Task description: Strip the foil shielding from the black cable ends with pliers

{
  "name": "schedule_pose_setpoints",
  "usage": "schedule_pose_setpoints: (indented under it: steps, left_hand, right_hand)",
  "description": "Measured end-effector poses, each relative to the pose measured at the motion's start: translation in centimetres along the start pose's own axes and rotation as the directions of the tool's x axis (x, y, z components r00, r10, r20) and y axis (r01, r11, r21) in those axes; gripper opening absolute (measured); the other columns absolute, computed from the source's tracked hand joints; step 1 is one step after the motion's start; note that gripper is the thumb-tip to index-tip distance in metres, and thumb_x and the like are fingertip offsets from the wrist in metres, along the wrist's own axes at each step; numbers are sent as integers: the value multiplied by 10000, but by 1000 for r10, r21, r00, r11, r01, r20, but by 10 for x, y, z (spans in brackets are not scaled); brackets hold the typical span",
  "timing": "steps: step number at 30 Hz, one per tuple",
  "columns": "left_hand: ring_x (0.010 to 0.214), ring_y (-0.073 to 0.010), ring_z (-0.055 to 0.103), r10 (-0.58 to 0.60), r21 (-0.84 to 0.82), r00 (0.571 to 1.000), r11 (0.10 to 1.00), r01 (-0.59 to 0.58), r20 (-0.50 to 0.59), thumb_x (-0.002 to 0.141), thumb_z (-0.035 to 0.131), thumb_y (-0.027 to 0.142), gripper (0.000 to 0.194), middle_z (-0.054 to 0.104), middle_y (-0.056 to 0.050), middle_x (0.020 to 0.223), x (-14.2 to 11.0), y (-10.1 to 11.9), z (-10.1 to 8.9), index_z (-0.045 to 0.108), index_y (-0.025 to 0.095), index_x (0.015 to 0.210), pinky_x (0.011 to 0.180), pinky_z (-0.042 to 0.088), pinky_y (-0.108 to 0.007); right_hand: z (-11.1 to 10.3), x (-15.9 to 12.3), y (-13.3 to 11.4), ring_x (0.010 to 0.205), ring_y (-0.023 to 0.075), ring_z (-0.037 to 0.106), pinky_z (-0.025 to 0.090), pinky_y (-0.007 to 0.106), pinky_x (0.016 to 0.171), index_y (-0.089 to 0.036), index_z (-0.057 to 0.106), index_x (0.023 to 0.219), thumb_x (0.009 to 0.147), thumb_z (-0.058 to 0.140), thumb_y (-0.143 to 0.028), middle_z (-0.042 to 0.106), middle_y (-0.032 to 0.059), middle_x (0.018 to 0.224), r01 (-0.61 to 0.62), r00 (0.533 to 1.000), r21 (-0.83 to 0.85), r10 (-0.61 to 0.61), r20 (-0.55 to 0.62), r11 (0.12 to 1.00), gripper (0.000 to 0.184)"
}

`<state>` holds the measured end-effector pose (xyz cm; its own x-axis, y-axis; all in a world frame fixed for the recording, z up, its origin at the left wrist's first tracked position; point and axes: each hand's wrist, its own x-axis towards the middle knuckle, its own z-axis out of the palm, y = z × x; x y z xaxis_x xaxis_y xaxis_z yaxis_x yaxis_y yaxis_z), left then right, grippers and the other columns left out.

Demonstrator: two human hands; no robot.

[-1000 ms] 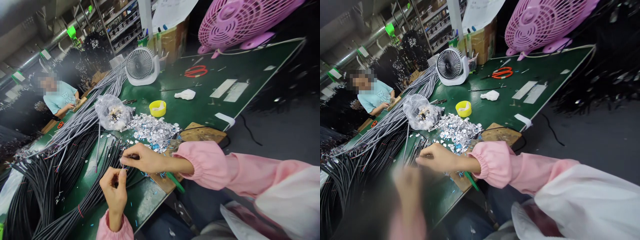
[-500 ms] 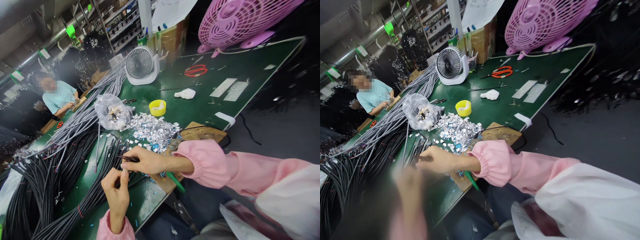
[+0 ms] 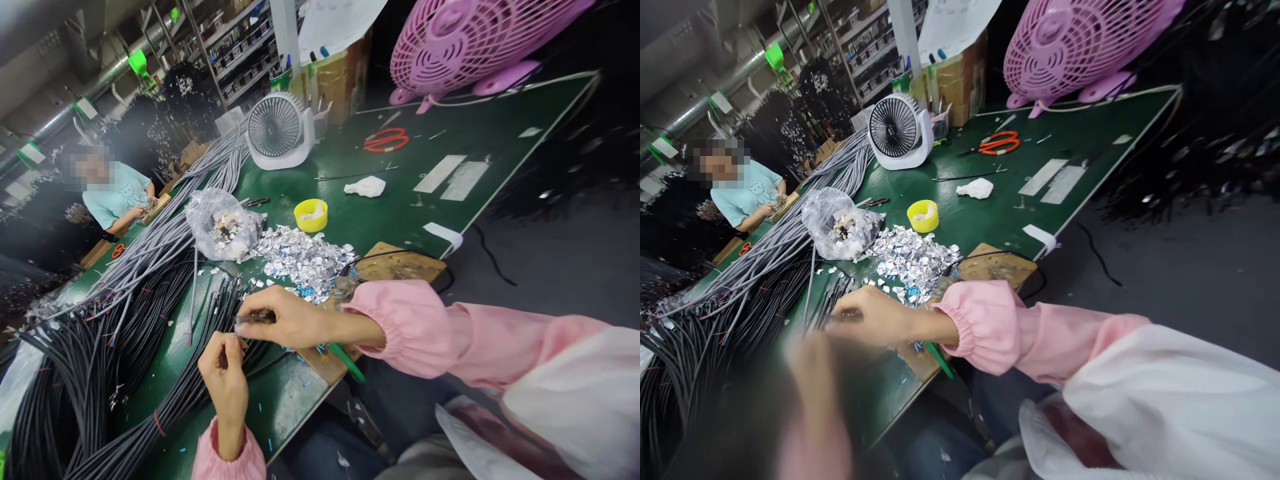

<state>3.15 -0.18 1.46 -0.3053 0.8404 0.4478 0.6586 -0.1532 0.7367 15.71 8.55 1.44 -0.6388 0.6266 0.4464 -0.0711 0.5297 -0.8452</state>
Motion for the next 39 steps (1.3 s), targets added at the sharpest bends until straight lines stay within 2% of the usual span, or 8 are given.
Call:
schedule_pose_setpoints:
  steps: [4, 9, 11, 18, 25, 29, 33, 39]
  left_hand:
    - [441, -95, 374, -21, 2, 1000, 1000, 21, 13, 859, 393, 367, 389, 374, 29, 480, 0, -3, 1, 378, 198, 509, 416, 321, -210]
    - [528, -114, 484, 0, -4, 998, 1000, 0, 67, 827, 448, 285, 265, 522, -8, 584, -1, -8, -2, 551, 171, 612, 487, 385, -213]
    - [549, -120, 511, -10, -11, 997, 1000, 11, 75, 818, 456, 265, 245, 563, -26, 622, 0, -8, -3, 579, 162, 632, 499, 396, -215]
    - [467, -102, 465, -25, -18, 998, 999, 26, 54, 807, 481, 280, 241, 527, 7, 536, -1, -9, -3, 598, 154, 638, 439, 354, -204]
    - [510, -110, 448, 27, 26, 990, 999, -31, 140, 847, 435, 288, 289, 500, -2, 566, -3, -9, -3, 560, 163, 618, 468, 352, -216]
    - [533, -120, 470, 61, 49, 979, 996, -72, 192, 851, 426, 307, 303, 523, -10, 582, -2, -9, -5, 580, 170, 630, 498, 367, -224]
    - [553, -133, 500, 52, -26, 972, 999, -47, 229, 855, 445, 313, 271, 541, -27, 612, -1, -11, -9, 656, 169, 764, 504, 380, -234]
    - [554, -135, 509, 34, -79, 987, 997, -21, 156, 853, 452, 333, 274, 544, -23, 610, 0, -10, -9, 657, 180, 756, 509, 408, -237]
  right_hand:
    - [4, -2, 3, 587, 93, 494, 372, 199, 556, -116, 625, 724, 731, 554, -127, 589, 15, 664, 95, 995, -17, -95, -15, 995, 73]
    - [5, 1, 1, 523, 76, 446, 354, 192, 517, -117, 620, 690, 756, 553, -176, 554, -15, 593, -190, 981, 81, 192, -27, 978, 111]
    - [4, 3, 0, 526, 71, 440, 346, 187, 513, -114, 610, 674, 770, 536, -176, 546, -19, 589, -223, 973, 126, 229, -33, 967, 136]
    - [4, -1, 3, 564, 84, 444, 351, 202, 545, -122, 610, 746, 721, 641, -248, 558, -6, 648, 61, 992, -94, -71, -103, 994, 133]
    - [5, -2, 5, 622, 98, 474, 348, 200, 575, -124, 595, 753, 731, 577, -108, 580, 15, 700, 109, 992, -186, -119, -41, 976, 32]
    - [5, 2, 3, 495, 67, 361, 270, 192, 489, -129, 503, 542, 815, 508, -213, 426, -39, 501, -91, 996, -80, 89, -25, 993, 286]
    - [4, 7, 6, 464, 66, 359, 266, 194, 459, -117, 531, 573, 862, 440, -341, 415, -37, 482, -331, 942, 105, 334, -10, 938, 377]
    - [3, 4, 7, 563, 83, 448, 333, 189, 515, -100, 638, 754, 753, 590, -417, 556, -4, 631, -260, 963, 198, 238, 127, 945, 321]
